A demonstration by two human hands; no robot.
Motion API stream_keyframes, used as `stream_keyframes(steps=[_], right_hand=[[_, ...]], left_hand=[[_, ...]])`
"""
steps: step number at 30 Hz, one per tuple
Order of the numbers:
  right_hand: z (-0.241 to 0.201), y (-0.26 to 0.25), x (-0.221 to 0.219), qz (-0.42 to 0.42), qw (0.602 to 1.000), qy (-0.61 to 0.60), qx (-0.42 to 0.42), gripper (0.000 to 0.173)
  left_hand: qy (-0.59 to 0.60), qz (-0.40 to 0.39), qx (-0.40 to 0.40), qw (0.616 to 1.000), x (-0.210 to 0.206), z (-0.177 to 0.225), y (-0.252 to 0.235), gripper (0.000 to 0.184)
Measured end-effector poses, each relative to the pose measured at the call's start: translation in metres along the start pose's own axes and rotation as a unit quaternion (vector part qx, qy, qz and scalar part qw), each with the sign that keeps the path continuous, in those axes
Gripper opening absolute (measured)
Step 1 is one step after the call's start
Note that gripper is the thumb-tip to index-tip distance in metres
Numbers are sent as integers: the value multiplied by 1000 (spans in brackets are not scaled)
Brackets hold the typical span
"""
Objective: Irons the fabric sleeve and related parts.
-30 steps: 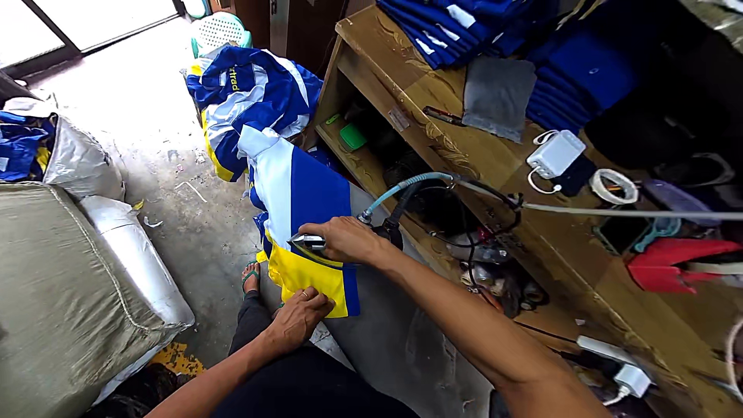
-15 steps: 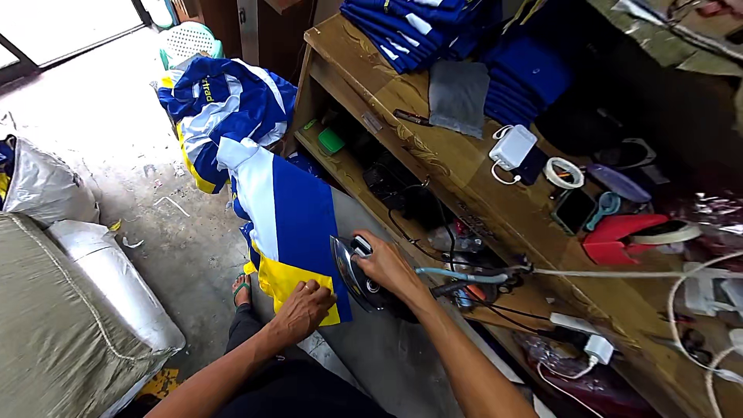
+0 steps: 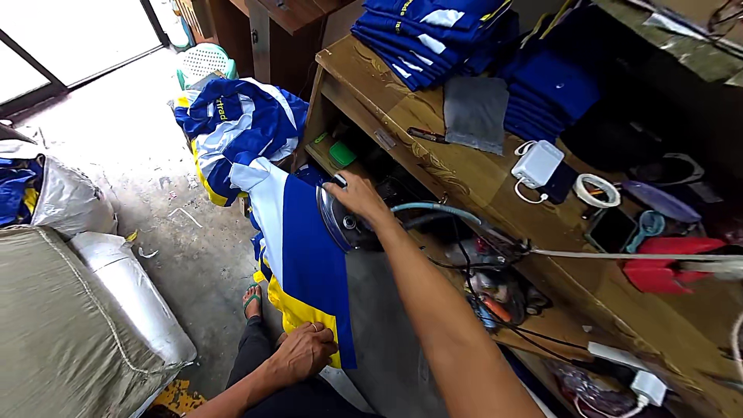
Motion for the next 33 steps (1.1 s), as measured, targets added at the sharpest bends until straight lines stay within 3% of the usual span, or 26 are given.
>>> stream_keyframes(steps=[3,5,10,13,18,23,25,29,33], right_hand=[[1,-13,5,3,1000,-9,-9,52],[-3,16,-1,14,1000,-16,-8,48],[-7,114,-45,-137,989,52,19,58],[-5,134,-44,-124,991,58,-1,55],[-2,65,-18,-76,996,35,-28,51],[-59,14,-24,-120,977,96,148,48],[-84,3,-26,-113,972,108,177,48],[-88,-18,-20,-33,990,84,105,47],[-42,2,-13,-3,999,34,-1,46]], left_hand=[[14,-20,2,1000,0,-2,-3,20],[34,-32,-2,999,4,-4,-5,19],[96,-96,-3,991,16,-9,-13,23],[123,-141,19,982,20,-8,-19,24],[109,-160,24,981,19,-5,-18,23],[108,-145,13,983,18,-6,-14,22],[108,-147,12,983,17,-7,-14,23],[115,-132,12,984,15,-8,-14,23],[137,-35,17,990,20,-13,-7,23]])
Point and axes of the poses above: each hand's wrist, its own y-axis away from the middle knuckle, its own x-axis out of the back of the hand, z = x × y, the point moved 6 cm from there along -y, towards the middle knuckle, and after that the axes turned 12 degrees about y, right-handed, at the moved point
